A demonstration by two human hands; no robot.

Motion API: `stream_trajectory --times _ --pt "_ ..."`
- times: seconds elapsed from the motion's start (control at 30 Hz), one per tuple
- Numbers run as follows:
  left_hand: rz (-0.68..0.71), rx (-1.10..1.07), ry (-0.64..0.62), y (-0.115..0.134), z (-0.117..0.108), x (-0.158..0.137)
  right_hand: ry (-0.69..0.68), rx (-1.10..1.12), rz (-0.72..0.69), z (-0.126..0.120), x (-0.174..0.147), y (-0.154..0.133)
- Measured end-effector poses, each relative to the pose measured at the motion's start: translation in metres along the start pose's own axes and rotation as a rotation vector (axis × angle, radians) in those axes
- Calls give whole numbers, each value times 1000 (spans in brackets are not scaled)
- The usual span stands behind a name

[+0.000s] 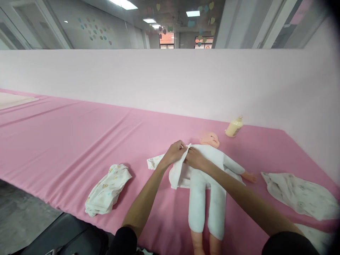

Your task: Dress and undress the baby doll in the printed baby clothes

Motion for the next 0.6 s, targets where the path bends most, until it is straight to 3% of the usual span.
stream_trajectory --times 0.07,0.17,0.37,0.6 --pt "-23 110 26 -7 -6 3 48 17 20 -10 -16 11" --pt "-36 283 47 -9 -1 13 84 -11 159 -23 -36 37" --pt "-113 658 -46 -5 37 46 -121 34 350 -19 -28 66" --pt "-78 625 -56 -10 32 65 -137 37 389 -13 -10 65"
Point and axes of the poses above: each hand's wrist, its own x-axis towards the middle knuckle, its own z-axis out of the palm, y = z × x, the point moved 7 cm from there along x, towards the middle knuckle, and after that the axes turned 4 degrees about -z, right-handed, at the moved point
